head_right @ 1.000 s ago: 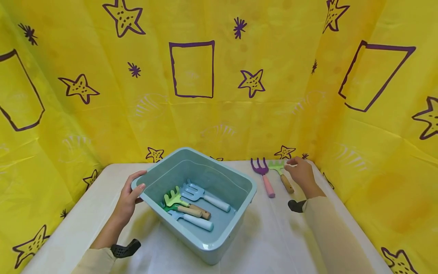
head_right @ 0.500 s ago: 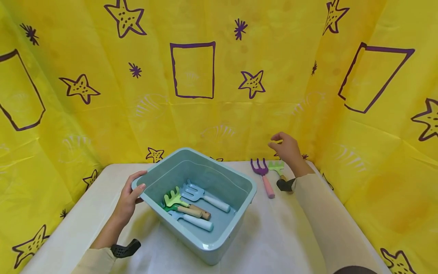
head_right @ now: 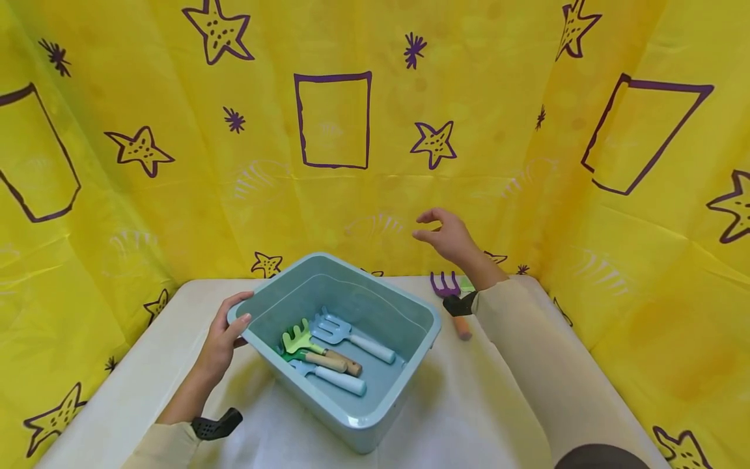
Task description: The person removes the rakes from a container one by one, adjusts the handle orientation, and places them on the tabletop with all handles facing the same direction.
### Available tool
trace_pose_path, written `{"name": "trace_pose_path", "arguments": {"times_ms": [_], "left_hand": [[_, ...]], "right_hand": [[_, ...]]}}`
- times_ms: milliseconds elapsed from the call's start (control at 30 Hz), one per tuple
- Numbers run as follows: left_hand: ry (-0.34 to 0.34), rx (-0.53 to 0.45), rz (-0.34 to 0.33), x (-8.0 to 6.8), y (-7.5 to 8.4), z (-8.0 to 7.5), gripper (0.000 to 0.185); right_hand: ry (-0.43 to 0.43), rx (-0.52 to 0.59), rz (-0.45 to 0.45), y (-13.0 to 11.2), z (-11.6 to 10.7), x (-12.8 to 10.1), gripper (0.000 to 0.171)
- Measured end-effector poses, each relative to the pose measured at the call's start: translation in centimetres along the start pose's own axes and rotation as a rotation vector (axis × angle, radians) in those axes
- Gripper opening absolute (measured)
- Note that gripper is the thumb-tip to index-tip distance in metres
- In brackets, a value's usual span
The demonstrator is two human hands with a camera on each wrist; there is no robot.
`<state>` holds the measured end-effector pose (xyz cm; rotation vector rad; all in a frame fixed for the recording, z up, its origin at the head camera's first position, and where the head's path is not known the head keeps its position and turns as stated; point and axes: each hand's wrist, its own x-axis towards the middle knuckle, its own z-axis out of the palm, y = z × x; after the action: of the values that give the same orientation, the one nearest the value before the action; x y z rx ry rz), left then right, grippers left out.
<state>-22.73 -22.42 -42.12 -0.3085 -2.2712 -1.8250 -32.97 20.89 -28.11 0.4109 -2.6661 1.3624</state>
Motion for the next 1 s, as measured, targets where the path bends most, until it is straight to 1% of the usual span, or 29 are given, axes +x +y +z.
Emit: {"name": "trace_pose_path", "arguments": {"times_ms": [167, 367, 467, 667, 1000], "left_hand": [[0.003, 0.002, -0.005, 0.0, 0.0, 0.1, 0.045], [0.008, 0.002, -0.008, 0.0, -0.1, 0.0, 0.045], [0.01, 0.001, -0.008, -0.1, -0.1, 0.0, 0.046], [0.007, -0.01, -0.006, 0.0, 0.0, 0.1, 0.045], [0.004, -0.019, -0.002, 0.0, 0.0, 0.0, 0.046]], "right_hand": [[-0.086, 0.084, -0.062, -1.6, 1.3, 0.5, 0.041], [-0.219, 0.157, -0.116, -3.6, 2.9, 0.6, 0.047], [-0.271, 0.159, -0.15, -4.3, 3.8, 0.8, 0.046], [-0.338, 0.136, -0.195, -5.2, 6.0, 0.9, 0.044], [-0.456, 0.136, -0.219, -5.8, 11.0, 0.7, 0.058]]}}
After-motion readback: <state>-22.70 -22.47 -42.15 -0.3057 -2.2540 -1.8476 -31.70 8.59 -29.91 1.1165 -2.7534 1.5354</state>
